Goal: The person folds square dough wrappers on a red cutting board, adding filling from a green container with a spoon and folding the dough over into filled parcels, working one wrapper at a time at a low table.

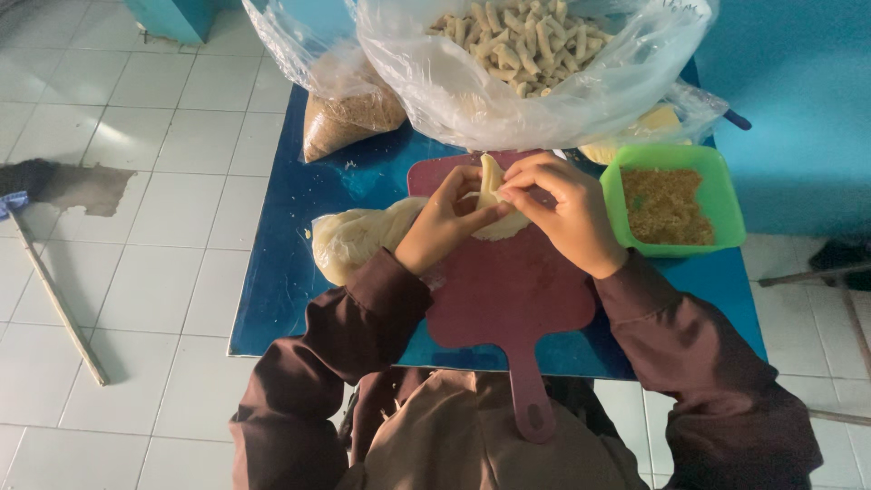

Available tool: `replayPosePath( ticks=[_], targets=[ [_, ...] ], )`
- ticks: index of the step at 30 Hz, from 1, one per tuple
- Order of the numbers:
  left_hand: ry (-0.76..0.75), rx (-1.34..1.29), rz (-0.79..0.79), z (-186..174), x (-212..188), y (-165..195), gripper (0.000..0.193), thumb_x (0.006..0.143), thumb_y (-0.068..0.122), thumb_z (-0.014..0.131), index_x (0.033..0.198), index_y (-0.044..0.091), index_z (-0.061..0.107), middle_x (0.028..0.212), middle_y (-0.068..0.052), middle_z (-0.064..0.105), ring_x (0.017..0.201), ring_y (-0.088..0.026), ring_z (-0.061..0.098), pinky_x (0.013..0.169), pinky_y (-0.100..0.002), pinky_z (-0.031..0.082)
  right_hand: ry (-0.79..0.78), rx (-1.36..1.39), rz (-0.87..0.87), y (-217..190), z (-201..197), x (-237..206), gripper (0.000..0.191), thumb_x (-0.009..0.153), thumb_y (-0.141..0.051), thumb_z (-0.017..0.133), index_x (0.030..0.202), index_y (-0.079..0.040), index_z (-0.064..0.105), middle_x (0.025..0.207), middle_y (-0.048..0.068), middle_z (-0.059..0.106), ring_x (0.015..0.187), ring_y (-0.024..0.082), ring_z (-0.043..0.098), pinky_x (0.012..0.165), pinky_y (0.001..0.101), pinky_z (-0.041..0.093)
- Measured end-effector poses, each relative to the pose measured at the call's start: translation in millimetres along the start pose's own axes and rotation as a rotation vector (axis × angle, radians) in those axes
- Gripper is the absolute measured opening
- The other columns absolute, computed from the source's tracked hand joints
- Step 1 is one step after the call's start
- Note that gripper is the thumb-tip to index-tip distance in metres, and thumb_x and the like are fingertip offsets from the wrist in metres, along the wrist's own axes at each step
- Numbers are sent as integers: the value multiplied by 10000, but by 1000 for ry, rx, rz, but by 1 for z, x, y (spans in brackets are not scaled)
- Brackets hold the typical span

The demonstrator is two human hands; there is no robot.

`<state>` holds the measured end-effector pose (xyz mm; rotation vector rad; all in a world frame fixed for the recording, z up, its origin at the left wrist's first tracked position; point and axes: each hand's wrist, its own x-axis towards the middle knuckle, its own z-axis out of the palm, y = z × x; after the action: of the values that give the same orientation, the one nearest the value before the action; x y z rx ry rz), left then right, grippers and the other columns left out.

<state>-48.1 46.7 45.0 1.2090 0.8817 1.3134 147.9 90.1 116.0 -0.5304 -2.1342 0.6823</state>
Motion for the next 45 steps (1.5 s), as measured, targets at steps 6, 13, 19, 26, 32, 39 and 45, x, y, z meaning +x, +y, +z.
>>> replayPosePath(
  ticks=[6, 13, 19, 26, 32, 39, 45],
  targets=[
    [25, 3, 53, 2, 2, -14, 403, 978, 99, 720, 1302, -12, 508, 1222, -91, 659, 1108, -133, 664, 955, -315, 582, -4, 65, 52, 3, 5, -3, 67, 971, -39, 735, 1004, 3, 695, 1071, 65, 661, 967, 147, 674, 794, 259, 559],
    [28, -29, 21, -7, 0, -14, 343, 1021, 111, 654, 1314, -16, 530, 1214, -96, 661, 1126, -140, 662, 969, -316, 580, -61, 148, 104, -2, 0, 0, 103, 984, -51, 714, 1067, 3, 685, 1108, 48, 646, 963, 109, 670, 796, 247, 554],
    [35, -73, 4, -9, 3, -18, 327, 1009, 82, 634, 1302, -13, 524, 1216, -89, 649, 1115, -147, 661, 960, -334, 596, -72, 124, 85, 5, 0, -1, 106, 980, -60, 708, 1067, -5, 684, 1104, 36, 654, 979, 81, 658, 815, 226, 552],
    [-19, -76, 12, -10, 1, -14, 356, 1004, 81, 619, 1333, -13, 521, 1230, -83, 647, 1127, -138, 639, 964, -300, 547, -100, 445, 322, 26, 2, -4, 73, 1018, -43, 663, 1058, -4, 710, 1048, -7, 621, 979, 48, 600, 861, 217, 498],
    [2, 69, 35, 0, 0, -9, 373, 983, 86, 663, 1306, 14, 489, 1180, -43, 600, 1093, -107, 595, 925, -290, 527, -74, 301, 217, 22, 5, -6, 92, 1006, -65, 684, 1050, 13, 703, 1037, -2, 632, 951, 57, 611, 828, 220, 509],
    [90, 140, -44, -9, 1, -12, 338, 953, 108, 603, 1282, 43, 563, 933, -21, 597, 798, -91, 551, 692, -257, 471, -38, 381, 431, 28, 10, -11, 126, 1082, -134, 618, 1112, -18, 654, 964, -7, 652, 874, 40, 596, 759, 220, 467],
    [212, -192, -49, -8, -1, -4, 325, 995, 76, 523, 1317, 86, 572, 888, -9, 544, 779, -101, 520, 675, -255, 436, 116, 866, 565, 44, 9, -11, 106, 1113, -161, 563, 1147, -64, 590, 1085, -21, 606, 1009, 67, 591, 893, 264, 497]
  ],
)
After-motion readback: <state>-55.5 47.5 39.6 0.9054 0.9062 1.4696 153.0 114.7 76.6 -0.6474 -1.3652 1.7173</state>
